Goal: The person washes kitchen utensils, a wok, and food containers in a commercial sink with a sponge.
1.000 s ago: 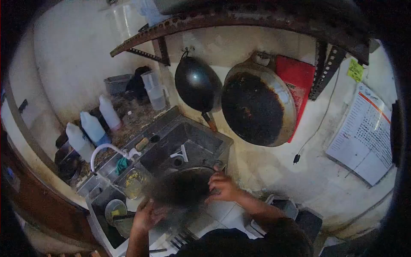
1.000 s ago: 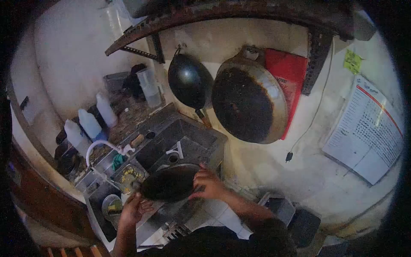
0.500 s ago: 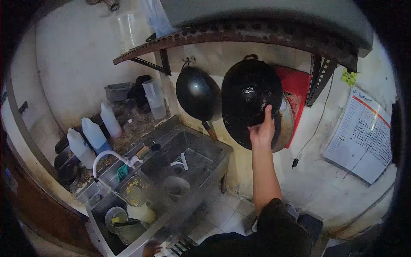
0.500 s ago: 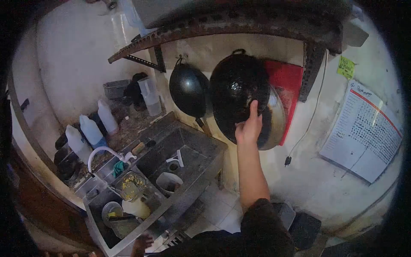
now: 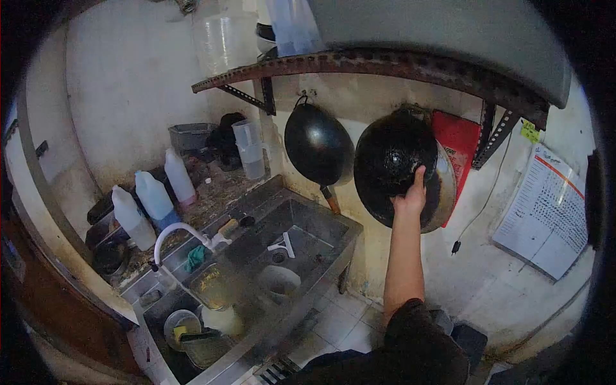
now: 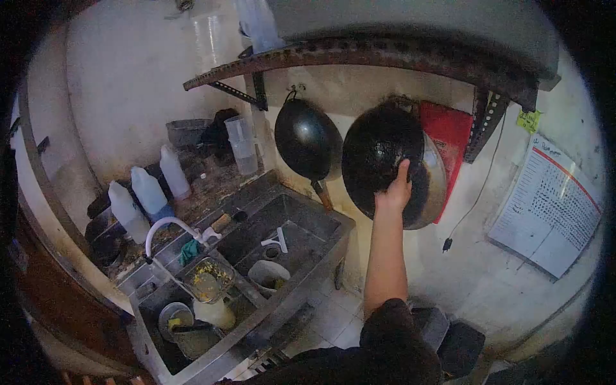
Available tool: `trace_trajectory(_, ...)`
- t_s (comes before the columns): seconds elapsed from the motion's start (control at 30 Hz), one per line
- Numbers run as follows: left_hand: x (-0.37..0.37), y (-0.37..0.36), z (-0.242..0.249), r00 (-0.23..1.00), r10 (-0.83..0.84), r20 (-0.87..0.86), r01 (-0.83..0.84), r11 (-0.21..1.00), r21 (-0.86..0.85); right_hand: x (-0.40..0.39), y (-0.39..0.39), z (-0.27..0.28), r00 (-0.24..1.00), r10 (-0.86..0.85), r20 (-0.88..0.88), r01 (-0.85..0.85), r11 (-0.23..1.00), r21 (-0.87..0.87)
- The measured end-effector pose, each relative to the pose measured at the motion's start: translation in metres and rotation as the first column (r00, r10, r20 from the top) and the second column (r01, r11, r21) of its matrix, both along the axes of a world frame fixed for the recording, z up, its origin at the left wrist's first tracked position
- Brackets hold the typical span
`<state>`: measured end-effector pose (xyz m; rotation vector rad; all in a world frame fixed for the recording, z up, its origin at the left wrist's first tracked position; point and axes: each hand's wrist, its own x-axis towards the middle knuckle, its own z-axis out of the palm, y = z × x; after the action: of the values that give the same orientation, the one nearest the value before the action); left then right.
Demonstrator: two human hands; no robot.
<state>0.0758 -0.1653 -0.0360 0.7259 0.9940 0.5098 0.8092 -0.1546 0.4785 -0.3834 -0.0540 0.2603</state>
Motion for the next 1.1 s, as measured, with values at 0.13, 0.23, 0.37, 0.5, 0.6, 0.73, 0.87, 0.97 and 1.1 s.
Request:
trace_trajectory(0.13, -0.009, 0.016, 0.004, 0.999, -0.042, 0.013, 0.041, 0.996, 0.077, -0.005, 0.009, -0.014, 0.998, -0.015, 0.064, 0.015, 1.000, 0.001)
trace_trajectory(0.23, -0.022, 0.030, 0.008, 0.997, -0.072, 0.011, 0.070, 0.988, 0.141, -0.009, 0.015, -0.015, 0.993, -0.011, 0.116, 0.011, 1.000, -0.006)
trace_trajectory(0.37, -0.033, 0.063, 0.031, 0.993, -0.117, 0.002, 0.113, 0.964, 0.240, 0.001, 0.015, -0.001, 0.985, 0.021, 0.169, -0.031, 0.998, 0.058)
trace_trajectory(0.5, -0.050, 0.090, 0.031, 0.987, -0.161, -0.011, 0.156, 0.933, 0.323, -0.009, 0.016, 0.019, 0.997, -0.071, -0.035, 0.063, 0.980, -0.189)
trace_trajectory(0.6, -0.060, 0.099, 0.029, 0.985, -0.170, -0.010, 0.161, 0.912, 0.378, -0.006, 0.031, 0.012, 0.992, 0.071, 0.105, -0.049, 0.979, -0.199)
trace_trajectory(0.73, -0.056, 0.113, 0.028, 0.981, -0.195, -0.003, 0.177, 0.878, 0.444, -0.027, 0.083, 0.020, 0.958, 0.253, 0.135, -0.221, 0.951, -0.216)
trace_trajectory(0.87, -0.032, 0.121, 0.023, 0.980, -0.198, 0.012, 0.165, 0.846, 0.506, -0.037, 0.159, 0.028, 0.903, 0.385, 0.191, -0.335, 0.909, -0.247)
trace_trajectory(0.97, -0.019, 0.135, 0.023, 0.985, -0.170, -0.001, 0.141, 0.814, 0.564, -0.031, 0.224, 0.039, 0.904, 0.427, 0.004, -0.392, 0.833, -0.391)
trace_trajectory(1.1, 0.012, 0.143, 0.031, 0.994, -0.108, -0.023, 0.099, 0.774, 0.625, -0.027, 0.308, 0.051, 0.906, 0.419, 0.051, -0.371, 0.848, -0.379)
